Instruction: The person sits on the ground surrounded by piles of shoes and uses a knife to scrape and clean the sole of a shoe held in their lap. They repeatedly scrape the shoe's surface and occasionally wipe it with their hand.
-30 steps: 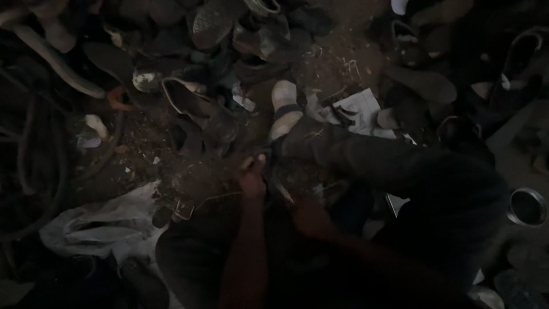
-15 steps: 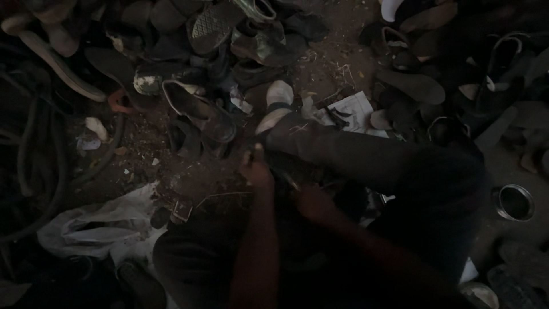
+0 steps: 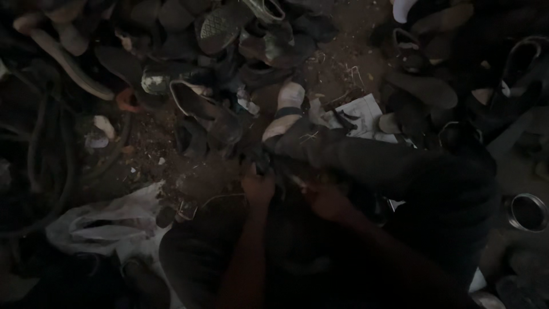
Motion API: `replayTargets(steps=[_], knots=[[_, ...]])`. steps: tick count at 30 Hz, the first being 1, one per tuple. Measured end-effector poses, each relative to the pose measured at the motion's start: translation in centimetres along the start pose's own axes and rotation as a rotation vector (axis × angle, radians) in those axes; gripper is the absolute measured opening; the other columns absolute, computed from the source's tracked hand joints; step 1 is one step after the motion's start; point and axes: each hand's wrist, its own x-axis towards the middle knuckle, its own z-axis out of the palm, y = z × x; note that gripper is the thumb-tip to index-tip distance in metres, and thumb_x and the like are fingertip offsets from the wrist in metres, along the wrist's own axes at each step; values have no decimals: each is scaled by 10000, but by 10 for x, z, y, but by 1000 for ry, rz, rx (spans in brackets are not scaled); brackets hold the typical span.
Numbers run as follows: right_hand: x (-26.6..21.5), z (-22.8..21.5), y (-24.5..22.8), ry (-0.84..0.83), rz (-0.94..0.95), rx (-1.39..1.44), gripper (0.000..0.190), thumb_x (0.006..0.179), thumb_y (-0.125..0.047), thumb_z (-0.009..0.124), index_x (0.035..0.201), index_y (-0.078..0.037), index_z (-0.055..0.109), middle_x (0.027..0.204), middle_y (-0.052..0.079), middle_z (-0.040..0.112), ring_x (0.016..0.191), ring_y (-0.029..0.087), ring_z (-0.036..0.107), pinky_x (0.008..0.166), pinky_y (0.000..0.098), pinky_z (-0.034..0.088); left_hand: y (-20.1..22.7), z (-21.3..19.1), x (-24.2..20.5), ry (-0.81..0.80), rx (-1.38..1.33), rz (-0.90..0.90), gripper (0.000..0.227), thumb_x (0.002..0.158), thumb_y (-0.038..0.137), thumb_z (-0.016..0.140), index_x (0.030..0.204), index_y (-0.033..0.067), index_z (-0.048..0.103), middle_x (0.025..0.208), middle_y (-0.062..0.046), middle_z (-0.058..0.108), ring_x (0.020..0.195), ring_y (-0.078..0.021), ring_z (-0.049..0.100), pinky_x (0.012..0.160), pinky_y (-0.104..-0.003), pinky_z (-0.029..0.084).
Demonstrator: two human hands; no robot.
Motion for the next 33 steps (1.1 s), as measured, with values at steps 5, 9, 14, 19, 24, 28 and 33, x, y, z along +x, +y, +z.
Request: replayTargets(steps=[5,9,14,19,24,28,33], knots=[[60,-9,-41,-296,88,-15,372,1042,-359,463,1258,-129,660,1071,242,690,914,438,663,874,558,496,5,1,-2,16,68,-2,408,867,207,744,1167,-60,673,1024,-210,750,914,-302,736,787,-430,569],[46,-39,-68,-433,133,8,391,1051,-363,434,1271,-129,656,1132,225,687,991,423,659,923,538,495,7,-4,-3,15,10,6,431,910,202,733,1228,-64,613,1051,-197,744,907,-274,718,801,-416,550],[14,-72,-66,-668,232,94,414,1062,-367,397,1288,-129,650,1208,203,683,1086,404,655,985,513,495,-12,-11,-8,-11,-228,84,172,947,145,661,980,-14,602,814,-89,606,740,-183,535,692,-356,488],[29,-60,-62,-559,197,211,470,1081,-418,371,1336,-120,630,1313,198,654,1194,413,613,1040,499,473,-18,-2,4,4,-349,36,269,982,143,673,865,-11,485,760,-31,465,718,-156,420,639,-347,418],[-4,-65,-70,-424,67,417,517,1064,-387,392,1482,-99,494,1456,220,529,1300,434,502,1060,515,384,-7,-15,3,76,-485,108,110,965,128,600,1013,29,593,853,14,612,771,-122,548,719,-323,479],[-9,-47,-56,-524,265,403,512,1068,-404,402,1509,-153,474,1494,185,521,1331,398,514,1093,492,410,-10,-8,5,60,-551,-26,175,1053,143,603,941,12,570,828,-15,572,748,-148,499,706,-349,449],[-36,15,-54,-433,-125,-40,435,1123,-295,375,1430,-33,536,1326,254,615,1154,418,597,965,541,484,-52,3,5,81,-886,-57,164,1021,139,607,1044,-10,670,927,-33,696,811,-162,611,755,-374,502]])
